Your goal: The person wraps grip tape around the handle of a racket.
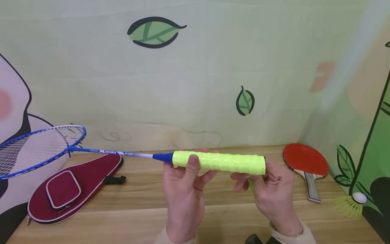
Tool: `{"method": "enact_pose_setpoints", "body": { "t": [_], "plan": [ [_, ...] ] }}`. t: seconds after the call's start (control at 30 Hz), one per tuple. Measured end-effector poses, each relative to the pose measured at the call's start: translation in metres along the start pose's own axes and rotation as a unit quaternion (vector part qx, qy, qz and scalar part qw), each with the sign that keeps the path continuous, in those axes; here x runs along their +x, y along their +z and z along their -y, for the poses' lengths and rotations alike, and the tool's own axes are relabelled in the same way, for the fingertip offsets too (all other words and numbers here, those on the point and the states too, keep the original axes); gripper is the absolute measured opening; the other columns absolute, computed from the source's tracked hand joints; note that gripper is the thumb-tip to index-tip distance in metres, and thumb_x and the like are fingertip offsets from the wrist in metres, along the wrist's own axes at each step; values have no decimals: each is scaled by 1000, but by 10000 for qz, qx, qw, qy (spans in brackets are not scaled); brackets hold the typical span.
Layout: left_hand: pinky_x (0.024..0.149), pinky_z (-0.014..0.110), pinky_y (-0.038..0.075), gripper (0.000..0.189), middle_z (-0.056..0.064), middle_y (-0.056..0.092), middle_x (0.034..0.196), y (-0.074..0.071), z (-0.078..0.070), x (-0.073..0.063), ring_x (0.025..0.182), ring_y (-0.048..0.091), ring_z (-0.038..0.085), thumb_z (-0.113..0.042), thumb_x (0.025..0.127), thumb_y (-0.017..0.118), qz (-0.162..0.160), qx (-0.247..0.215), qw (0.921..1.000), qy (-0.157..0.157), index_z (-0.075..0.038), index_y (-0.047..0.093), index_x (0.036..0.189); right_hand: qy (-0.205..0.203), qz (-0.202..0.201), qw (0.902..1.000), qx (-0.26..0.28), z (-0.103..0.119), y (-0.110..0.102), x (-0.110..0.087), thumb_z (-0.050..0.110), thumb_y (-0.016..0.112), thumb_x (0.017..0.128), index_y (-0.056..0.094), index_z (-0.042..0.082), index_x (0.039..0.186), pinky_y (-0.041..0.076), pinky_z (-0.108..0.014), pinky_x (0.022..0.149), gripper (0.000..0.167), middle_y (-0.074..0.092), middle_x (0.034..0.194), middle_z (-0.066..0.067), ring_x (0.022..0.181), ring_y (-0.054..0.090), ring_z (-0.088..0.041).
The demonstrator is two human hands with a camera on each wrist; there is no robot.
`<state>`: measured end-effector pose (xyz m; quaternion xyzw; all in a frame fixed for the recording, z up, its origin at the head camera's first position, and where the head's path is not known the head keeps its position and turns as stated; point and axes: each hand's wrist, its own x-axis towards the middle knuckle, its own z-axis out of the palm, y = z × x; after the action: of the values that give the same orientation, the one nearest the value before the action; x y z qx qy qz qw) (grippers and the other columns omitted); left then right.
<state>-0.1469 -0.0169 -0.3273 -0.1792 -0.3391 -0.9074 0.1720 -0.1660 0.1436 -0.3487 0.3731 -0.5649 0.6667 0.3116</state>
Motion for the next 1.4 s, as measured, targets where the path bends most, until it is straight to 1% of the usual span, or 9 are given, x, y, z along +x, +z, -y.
{"method": "enact_pose_setpoints", "body": {
  "t": [0.2, 0.33, 0.43, 0.57, 0.7, 0.8, 0.97, 1.13, 1.4],
  "plan": [
    [72, 46, 59, 16, 11, 65, 97, 1, -3, 2, 90, 68, 24, -3, 99, 53, -156, 42, 9996, -216, -1, 44, 112, -15, 231, 9994, 245, -3, 1, 1, -9, 58, 92, 61, -13, 95, 50, -24, 41, 6, 68, 72, -13, 51, 63, -17],
    [70, 49, 58, 11, 11, 62, 95, 2, -4, 2, 89, 67, 23, -3, 98, 55, -303, 189, 9986, -400, -3, 48, 107, 76, 443, 9954, 845, -7, 1, 1, 1, 58, 94, 51, -17, 123, 47, -26, 36, 35, 70, 74, -12, 52, 64, -18],
    [72, 50, 58, 7, 8, 62, 92, 2, -2, 2, 87, 67, 23, -4, 98, 55, -370, 313, 9974, -538, -3, 49, 101, 81, 386, 9939, 1027, -6, 2, -1, 4, 59, 95, 43, -19, 132, 47, -26, 36, 46, 70, 77, -11, 51, 64, -18],
    [92, 46, 54, 9, 10, 66, 101, 3, 1, 1, 102, 64, 27, -4, 99, 54, -173, 83, 9985, -514, -9, 48, 104, 116, 58, 9972, 730, -2, 2, -2, 5, 59, 95, 53, -17, 121, 49, -25, 36, 34, 69, 74, -9, 50, 63, -15],
    [107, 48, 41, 33, 16, 63, 120, 3, 2, 0, 121, 55, 38, 7, 96, 48, 406, -592, 9971, -268, -16, 44, 119, 250, 70, 9973, 684, 3, -2, 1, 1, 57, 95, 54, -17, 119, 49, -26, 36, 30, 69, 73, -10, 49, 63, -16],
    [104, 48, 44, 36, 16, 65, 117, 2, 1, -1, 116, 59, 40, 10, 97, 45, 567, -687, 9960, -85, -15, 43, 123, 562, 502, 9924, 975, 7, -7, 3, -6, 50, 97, 51, -17, 124, 50, -28, 38, 29, 69, 78, -12, 53, 64, -18],
    [97, 46, 50, 22, 13, 68, 109, 0, 0, -2, 109, 63, 37, 6, 99, 46, 427, -515, 9977, 58, -11, 47, 113, 1057, 999, 9809, 1289, 8, -9, 2, -10, 41, 99, 42, -16, 134, 51, -30, 42, 36, 69, 83, -13, 60, 64, -22],
    [89, 37, 56, 13, 13, 69, 108, -1, 0, -2, 107, 65, 35, 2, 101, 45, 445, -569, 9974, -67, -7, 50, 108, 753, 1018, 9815, 1435, -1, -3, 0, -5, 44, 99, 50, -14, 125, 49, -31, 43, 28, 68, 82, -13, 61, 63, -22],
    [82, 34, 59, 8, 12, 70, 103, 0, -2, 0, 104, 66, 36, 0, 102, 45, 244, -566, 9981, -20, -6, 48, 106, 607, 1023, 9886, 928, -1, 0, -3, -7, 41, 100, 55, -10, 101, 36, -25, 34, 15, 65, 76, -11, 50, 54, -17]
  ]
}}
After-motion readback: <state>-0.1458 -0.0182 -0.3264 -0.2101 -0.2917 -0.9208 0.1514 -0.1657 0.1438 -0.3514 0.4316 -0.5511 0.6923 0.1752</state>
